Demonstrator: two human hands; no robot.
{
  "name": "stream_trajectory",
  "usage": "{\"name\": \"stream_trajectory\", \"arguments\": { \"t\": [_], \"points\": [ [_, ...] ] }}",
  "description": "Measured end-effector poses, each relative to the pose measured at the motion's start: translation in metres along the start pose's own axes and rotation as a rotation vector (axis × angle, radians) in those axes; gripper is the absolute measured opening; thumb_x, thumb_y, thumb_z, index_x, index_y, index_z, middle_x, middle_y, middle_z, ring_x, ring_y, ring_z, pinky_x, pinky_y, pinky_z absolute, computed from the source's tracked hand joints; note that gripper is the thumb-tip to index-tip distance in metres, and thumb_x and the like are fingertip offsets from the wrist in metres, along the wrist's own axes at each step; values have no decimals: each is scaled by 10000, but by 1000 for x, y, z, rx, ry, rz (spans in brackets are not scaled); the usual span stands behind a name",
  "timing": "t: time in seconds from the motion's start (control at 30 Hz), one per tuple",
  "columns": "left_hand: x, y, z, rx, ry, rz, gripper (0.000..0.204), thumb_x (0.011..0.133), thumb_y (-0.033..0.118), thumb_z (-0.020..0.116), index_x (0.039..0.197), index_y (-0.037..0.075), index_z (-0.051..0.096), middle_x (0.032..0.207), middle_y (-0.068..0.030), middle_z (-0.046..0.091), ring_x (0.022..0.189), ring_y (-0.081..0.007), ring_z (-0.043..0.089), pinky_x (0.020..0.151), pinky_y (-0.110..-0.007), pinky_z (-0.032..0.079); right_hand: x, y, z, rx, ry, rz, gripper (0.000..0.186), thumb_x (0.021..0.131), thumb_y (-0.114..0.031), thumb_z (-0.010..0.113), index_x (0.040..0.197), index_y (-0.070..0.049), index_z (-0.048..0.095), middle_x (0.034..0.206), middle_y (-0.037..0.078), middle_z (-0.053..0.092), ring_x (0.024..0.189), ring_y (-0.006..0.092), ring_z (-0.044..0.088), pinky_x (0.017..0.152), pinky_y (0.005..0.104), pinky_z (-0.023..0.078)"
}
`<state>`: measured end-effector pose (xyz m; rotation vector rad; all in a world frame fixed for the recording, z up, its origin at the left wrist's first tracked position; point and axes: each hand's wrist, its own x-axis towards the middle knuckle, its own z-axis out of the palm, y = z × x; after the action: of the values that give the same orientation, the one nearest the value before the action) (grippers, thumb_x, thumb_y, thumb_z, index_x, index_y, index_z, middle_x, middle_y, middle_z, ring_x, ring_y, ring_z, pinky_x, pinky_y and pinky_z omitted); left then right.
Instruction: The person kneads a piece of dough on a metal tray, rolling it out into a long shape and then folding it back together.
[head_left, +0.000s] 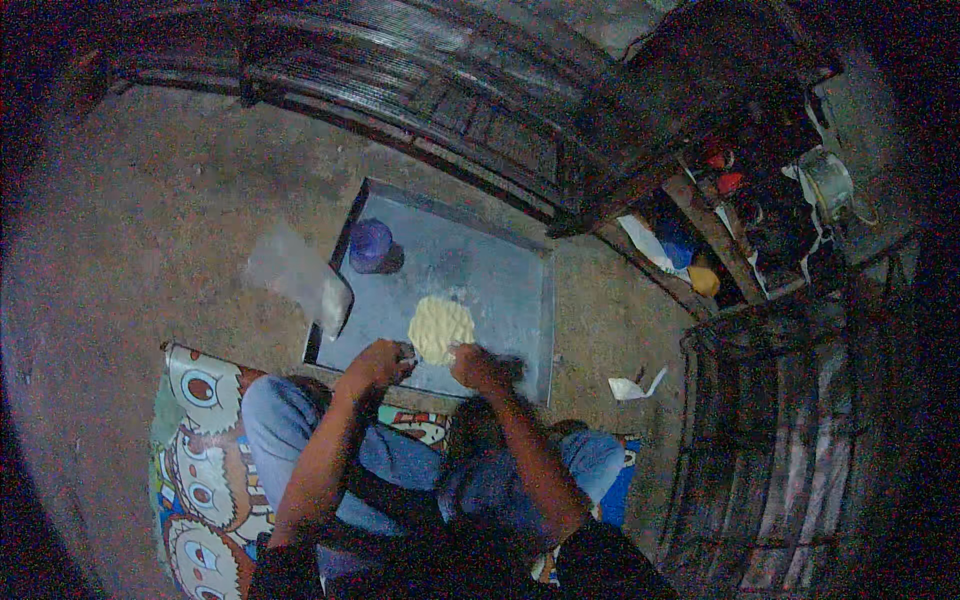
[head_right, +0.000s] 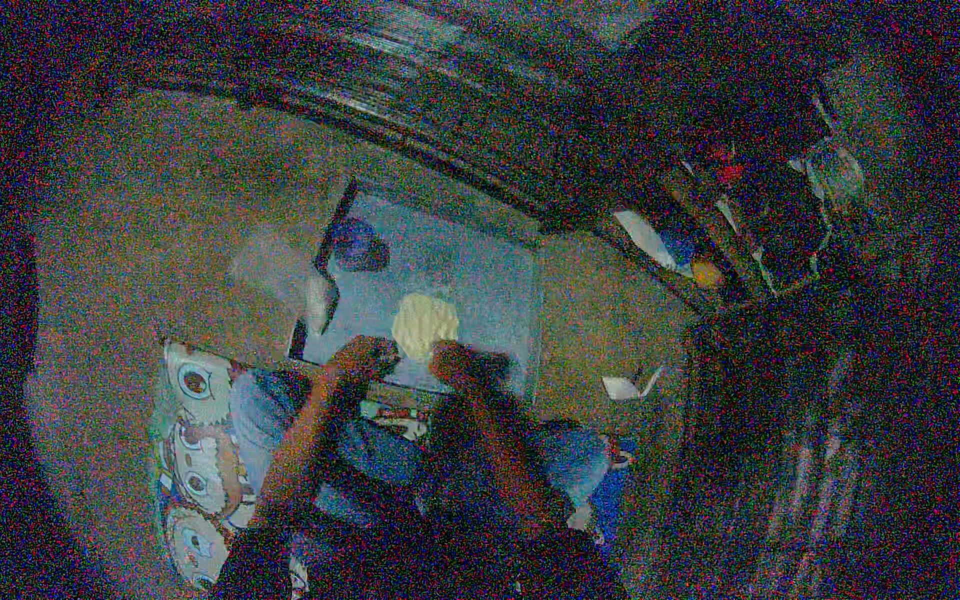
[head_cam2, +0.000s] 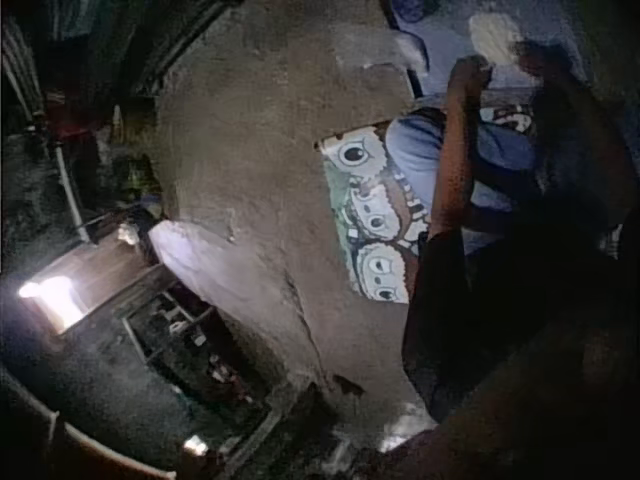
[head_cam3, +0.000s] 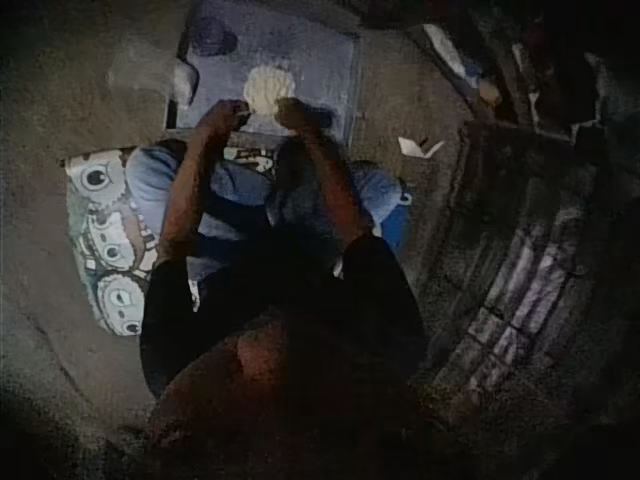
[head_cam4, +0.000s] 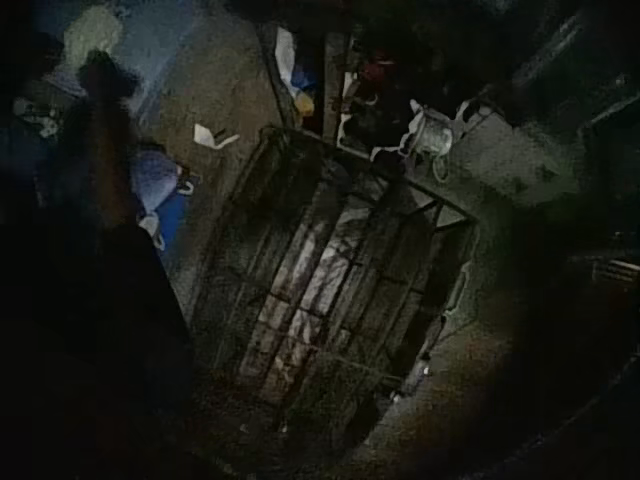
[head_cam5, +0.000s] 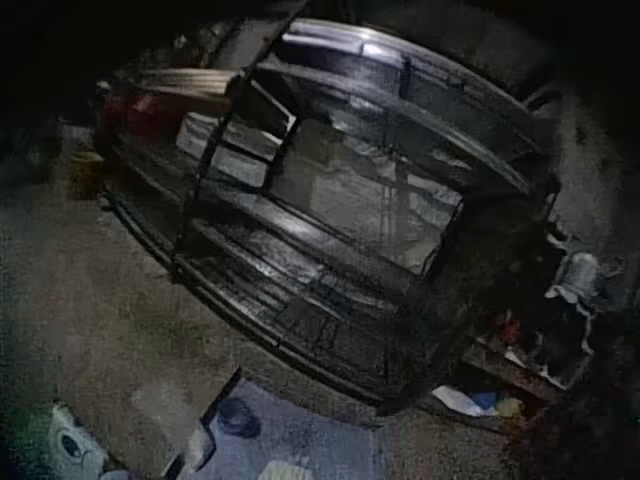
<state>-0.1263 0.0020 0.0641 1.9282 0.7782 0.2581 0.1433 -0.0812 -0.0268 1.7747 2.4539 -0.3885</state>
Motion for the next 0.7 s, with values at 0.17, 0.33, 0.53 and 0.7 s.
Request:
{"name": "stream_trajectory", "arguments": {
  "t": [0.17, 0.33, 0.53, 0.7],
  "points": [
    [2, -10, 4, -16, -53, -129, 145, 763, 174, 600, 831, 48, 624, 742, -160, 641, 675, -333, 610, 661, -419, 470, 20, -16, -27, 81, -252, 105, 283, 722, -177, 528, 950, -29, 607, 954, 196, 591, 793, 370, 592, 711, 473, 466],
    [-1, 10, 9, -102, -83, 51, 168, 802, 158, 571, 849, 1, 607, 711, -130, 623, 615, -220, 554, 617, -336, 446, -10, 30, 40, 645, 0, 145, 287, 768, -230, 528, 991, -50, 544, 810, 158, 558, 621, 321, 548, 545, 426, 437],
    [-12, 4, 7, -84, 56, 113, 163, 849, 155, 562, 816, -1, 599, 674, -67, 602, 655, -130, 547, 632, -334, 456, 2, 2, 1, 242, -221, 186, 544, 795, -201, 522, 1290, -4, 413, 1292, 225, 440, 1062, 356, 524, 884, 425, 442],
    [-20, 10, 11, -167, 96, -25, 183, 873, 162, 544, 800, -1, 579, 708, -85, 622, 660, -160, 580, 616, -336, 467, -31, -62, -31, 161, 142, 252, 553, 823, -194, 529, 1314, 12, 379, 1378, 196, 365, 1262, 335, 363, 1038, 396, 326]
  ]
}}
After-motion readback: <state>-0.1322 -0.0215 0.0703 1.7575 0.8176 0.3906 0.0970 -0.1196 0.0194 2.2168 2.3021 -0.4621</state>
